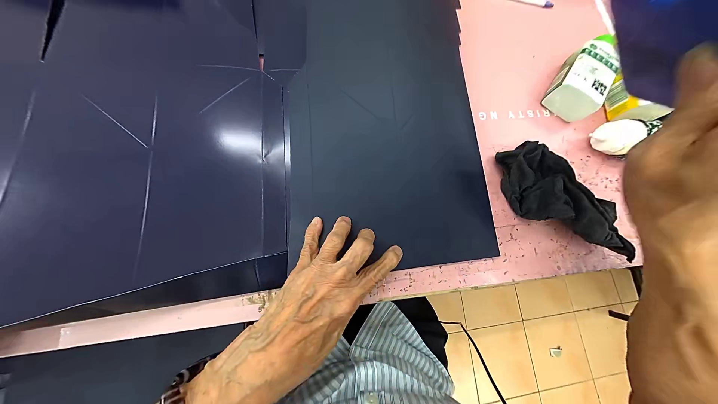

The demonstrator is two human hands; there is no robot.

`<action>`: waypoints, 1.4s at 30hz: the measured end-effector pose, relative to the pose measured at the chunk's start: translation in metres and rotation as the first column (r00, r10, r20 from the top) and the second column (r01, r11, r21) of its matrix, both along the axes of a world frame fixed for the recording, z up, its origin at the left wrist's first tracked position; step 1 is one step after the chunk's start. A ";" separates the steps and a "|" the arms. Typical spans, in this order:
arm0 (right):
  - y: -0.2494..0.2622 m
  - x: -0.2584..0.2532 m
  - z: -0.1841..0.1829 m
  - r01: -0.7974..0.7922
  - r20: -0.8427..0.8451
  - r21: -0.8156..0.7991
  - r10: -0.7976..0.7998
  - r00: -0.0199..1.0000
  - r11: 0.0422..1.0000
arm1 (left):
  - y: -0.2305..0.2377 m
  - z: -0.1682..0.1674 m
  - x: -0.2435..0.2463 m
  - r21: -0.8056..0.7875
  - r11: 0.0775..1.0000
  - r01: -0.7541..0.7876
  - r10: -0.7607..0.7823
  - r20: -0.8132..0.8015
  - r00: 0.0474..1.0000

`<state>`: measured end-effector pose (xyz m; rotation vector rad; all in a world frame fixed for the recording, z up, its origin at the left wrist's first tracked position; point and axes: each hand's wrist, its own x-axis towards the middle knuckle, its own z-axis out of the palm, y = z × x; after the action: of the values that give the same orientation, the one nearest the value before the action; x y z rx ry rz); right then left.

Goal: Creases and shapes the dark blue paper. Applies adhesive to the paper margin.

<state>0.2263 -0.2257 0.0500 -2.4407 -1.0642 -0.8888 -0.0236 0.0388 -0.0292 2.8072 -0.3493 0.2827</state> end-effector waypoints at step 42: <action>0.073 0.009 -0.052 -0.390 -0.185 -0.345 0.346 0.920 0.854 | 0.000 -0.014 0.008 -0.002 0.995 -0.104 0.104 0.054 0.993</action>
<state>0.2351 -0.1528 -0.0017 -2.4026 -1.7169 -0.4395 -0.0160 0.0393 -0.0431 2.8270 -0.2153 0.3828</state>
